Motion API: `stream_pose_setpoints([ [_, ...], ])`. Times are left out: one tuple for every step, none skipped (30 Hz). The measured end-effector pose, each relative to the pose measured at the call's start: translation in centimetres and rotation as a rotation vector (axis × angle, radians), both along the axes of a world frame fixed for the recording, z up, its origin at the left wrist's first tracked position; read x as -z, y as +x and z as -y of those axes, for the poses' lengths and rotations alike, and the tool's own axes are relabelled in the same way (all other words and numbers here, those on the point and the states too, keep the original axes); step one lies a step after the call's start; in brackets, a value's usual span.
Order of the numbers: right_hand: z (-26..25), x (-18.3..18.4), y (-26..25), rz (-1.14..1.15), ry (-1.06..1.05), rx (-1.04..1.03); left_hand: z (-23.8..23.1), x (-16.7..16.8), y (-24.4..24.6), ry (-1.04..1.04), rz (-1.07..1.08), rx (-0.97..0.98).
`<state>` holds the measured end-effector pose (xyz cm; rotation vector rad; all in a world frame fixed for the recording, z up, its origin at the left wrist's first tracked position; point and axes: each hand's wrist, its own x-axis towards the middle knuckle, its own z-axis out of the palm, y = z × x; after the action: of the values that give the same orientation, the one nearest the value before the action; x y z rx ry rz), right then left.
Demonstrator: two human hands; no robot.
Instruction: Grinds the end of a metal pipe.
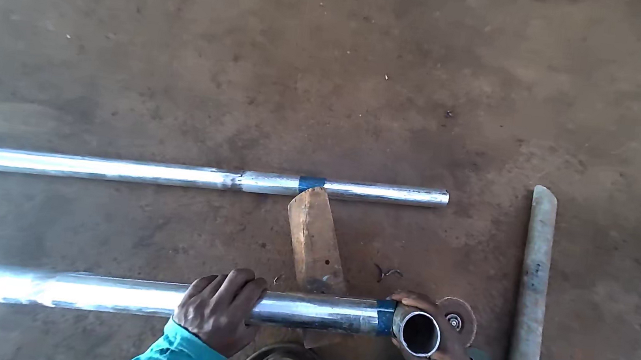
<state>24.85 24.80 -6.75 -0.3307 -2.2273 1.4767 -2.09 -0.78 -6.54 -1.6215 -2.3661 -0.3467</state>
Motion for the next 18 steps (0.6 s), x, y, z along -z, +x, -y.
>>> stream_pose_setpoints([
  [0.0, 0.0, 0.0, 0.004, 0.0, 0.001, 0.0, 0.0, 0.0, 0.001, -0.003, 0.0],
  [0.0, 0.0, 0.0, 0.002, 0.003, 0.002, 0.0, 0.0, 0.0, 0.003, -0.007, -0.001],
  [0.0, 0.0, 0.0, -0.002, 0.007, 0.002, 0.0, 0.1, 0.0, 0.006, -0.012, -0.002],
  [0.0, 0.0, -0.1, -0.005, 0.013, 0.001, 0.0, 0.1, -0.1, 0.011, -0.015, -0.001],
  [0.0, 0.1, -0.1, -0.006, 0.018, 0.005, 0.0, 0.2, -0.1, 0.017, -0.015, 0.0],
  [0.1, 0.1, -0.1, -0.003, 0.019, 0.013, 0.0, 0.2, -0.1, 0.023, -0.015, 0.001],
  [0.4, 0.1, -0.1, -0.006, 0.01, 0.029, 0.0, 0.2, -0.1, 0.029, -0.019, -0.001],
  [0.7, 0.1, -0.1, -0.011, 0.001, 0.06, 0.0, 0.1, 0.0, 0.033, -0.022, 0.001],
  [1.2, 0.0, 0.2, -0.008, 0.002, 0.109, 0.0, 0.1, 0.0, 0.034, -0.023, 0.005],
  [1.8, -0.3, 0.7, 0.019, 0.017, 0.181, -0.1, 0.0, 0.0, 0.037, -0.025, 0.008],
  [2.6, -0.9, 1.6, 0.083, 0.048, 0.269, -0.1, -0.1, -0.1, 0.041, -0.027, 0.01],
  [3.6, -2.0, 2.9, 0.194, 0.08, 0.357, -0.1, -0.1, -0.1, 0.045, -0.031, 0.013],
  [4.6, -3.4, 4.5, 0.359, 0.108, 0.438, -0.1, -0.1, 0.0, 0.048, -0.04, 0.01],
  [5.5, -4.7, 6.3, 0.536, 0.108, 0.488, -0.1, -0.2, 0.0, 0.047, -0.047, 0.006],
  [6.2, -5.0, 8.5, 0.702, 0.085, 0.515, -0.1, -0.2, 0.1, 0.043, -0.048, 0.002],
  [7.0, -4.0, 11.1, 0.843, 0.047, 0.534, -0.1, -0.1, 0.1, 0.036, -0.048, 0.001],
  [7.6, -2.6, 13.6, 0.969, -0.007, 0.558, -0.1, -0.1, 0.0, 0.027, -0.045, 0.006],
  [7.9, -1.3, 15.3, 1.108, -0.083, 0.592, -0.1, -0.2, -0.1, 0.013, -0.035, 0.014],
])
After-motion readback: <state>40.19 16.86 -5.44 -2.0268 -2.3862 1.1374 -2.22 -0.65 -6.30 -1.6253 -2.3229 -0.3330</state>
